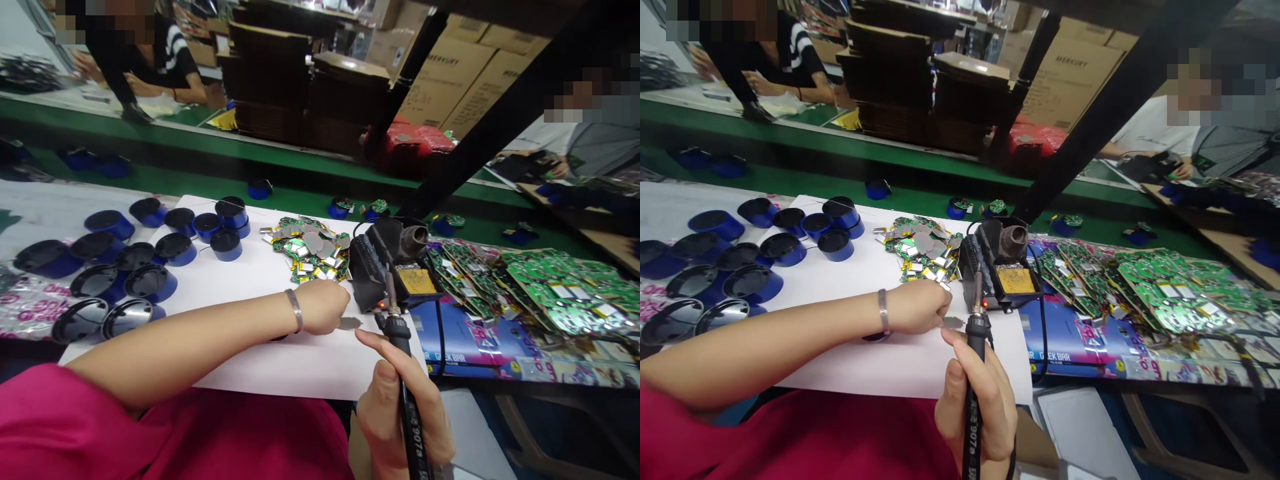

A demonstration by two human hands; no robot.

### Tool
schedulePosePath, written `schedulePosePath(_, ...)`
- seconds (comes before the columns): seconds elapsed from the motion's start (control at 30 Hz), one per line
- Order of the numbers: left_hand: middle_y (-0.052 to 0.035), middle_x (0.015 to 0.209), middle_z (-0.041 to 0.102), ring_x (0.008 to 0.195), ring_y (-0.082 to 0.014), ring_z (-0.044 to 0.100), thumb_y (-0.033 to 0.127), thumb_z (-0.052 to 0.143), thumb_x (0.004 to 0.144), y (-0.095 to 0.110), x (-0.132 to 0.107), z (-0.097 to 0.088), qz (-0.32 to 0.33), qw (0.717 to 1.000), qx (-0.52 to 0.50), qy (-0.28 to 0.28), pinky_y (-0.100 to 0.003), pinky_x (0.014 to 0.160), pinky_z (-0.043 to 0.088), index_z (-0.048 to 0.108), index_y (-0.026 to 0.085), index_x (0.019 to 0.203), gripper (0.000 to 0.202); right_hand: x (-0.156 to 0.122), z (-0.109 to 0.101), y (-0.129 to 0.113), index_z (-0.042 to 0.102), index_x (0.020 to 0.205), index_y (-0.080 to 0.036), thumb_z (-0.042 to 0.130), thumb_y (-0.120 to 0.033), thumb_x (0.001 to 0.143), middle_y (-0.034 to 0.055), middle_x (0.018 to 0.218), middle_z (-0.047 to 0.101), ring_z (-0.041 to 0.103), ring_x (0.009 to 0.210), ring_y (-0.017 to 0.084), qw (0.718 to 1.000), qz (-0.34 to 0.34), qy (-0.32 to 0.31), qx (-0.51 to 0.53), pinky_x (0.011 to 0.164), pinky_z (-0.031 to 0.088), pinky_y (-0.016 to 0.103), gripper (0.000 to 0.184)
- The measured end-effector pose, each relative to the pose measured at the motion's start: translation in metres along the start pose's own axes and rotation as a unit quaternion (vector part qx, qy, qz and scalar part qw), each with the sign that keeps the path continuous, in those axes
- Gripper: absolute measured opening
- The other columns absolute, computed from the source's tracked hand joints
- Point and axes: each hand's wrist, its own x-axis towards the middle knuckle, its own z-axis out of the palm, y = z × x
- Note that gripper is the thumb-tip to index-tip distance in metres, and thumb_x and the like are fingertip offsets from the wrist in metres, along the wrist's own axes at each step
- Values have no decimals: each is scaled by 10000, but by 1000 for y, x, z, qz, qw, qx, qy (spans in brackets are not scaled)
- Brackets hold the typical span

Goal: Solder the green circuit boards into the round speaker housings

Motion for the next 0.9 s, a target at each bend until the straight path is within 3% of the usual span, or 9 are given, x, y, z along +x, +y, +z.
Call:
schedulePosePath(0.07,-40,816,722,800,-230,694,179,582,831,-5,-14,-7,22,999,-8,39,-293,623,461,675,207,850,99,3,2,0,650,1190,-159,617,-68,859,55,985,771,742,844,210,1000,7,16,-9,783,619,363,346)
schedulePosePath(0.17,-12,825,725,770,-177,679,160,509,886,-15,-40,-11,72,987,3,147,-269,622,446,649,207,824,160,8,6,-1,654,1170,-160,629,-71,858,55,995,770,743,856,203,1000,15,7,-21,792,620,356,325)
schedulePosePath(0.3,-10,942,754,744,-133,691,179,430,966,-27,-70,-3,106,949,53,292,-248,597,462,635,196,790,271,14,14,-4,625,1210,-140,690,-68,811,86,1067,756,750,872,213,999,23,-34,-9,840,629,369,411)
schedulePosePath(0.4,5,1001,765,725,-116,700,172,446,972,-32,-84,4,104,927,72,354,-239,615,495,634,197,761,283,16,20,-6,593,1256,-141,695,-88,808,109,1124,737,747,913,224,997,17,-72,32,830,642,368,462)
schedulePosePath(0.5,8,1031,768,710,-122,704,163,505,949,-34,-92,8,103,918,76,376,-246,626,521,648,197,763,237,16,26,-7,591,1259,-145,687,-68,811,105,1114,737,742,930,213,994,20,-82,75,822,650,345,465)
schedulePosePath(0.7,-18,1066,758,797,-153,723,139,574,916,-37,-102,13,114,916,40,383,-269,700,562,662,189,847,123,11,35,-11,607,1215,-195,688,-47,820,70,1090,738,738,939,190,978,98,-94,159,833,659,343,429)
schedulePosePath(0.83,-66,1115,730,1030,-176,695,127,579,898,-45,-114,8,62,899,-78,427,-267,883,562,637,176,1012,137,15,37,-11,625,1179,-198,752,-32,760,41,1021,760,745,870,176,991,61,-59,104,804,657,308,469)
schedulePosePath(0.9,-72,1141,712,1070,-186,675,99,563,857,-52,-123,6,18,904,-129,408,-279,905,562,611,178,1100,260,16,38,-10,636,1167,-185,793,-32,721,31,977,770,747,812,164,998,22,-38,45,796,648,279,497)
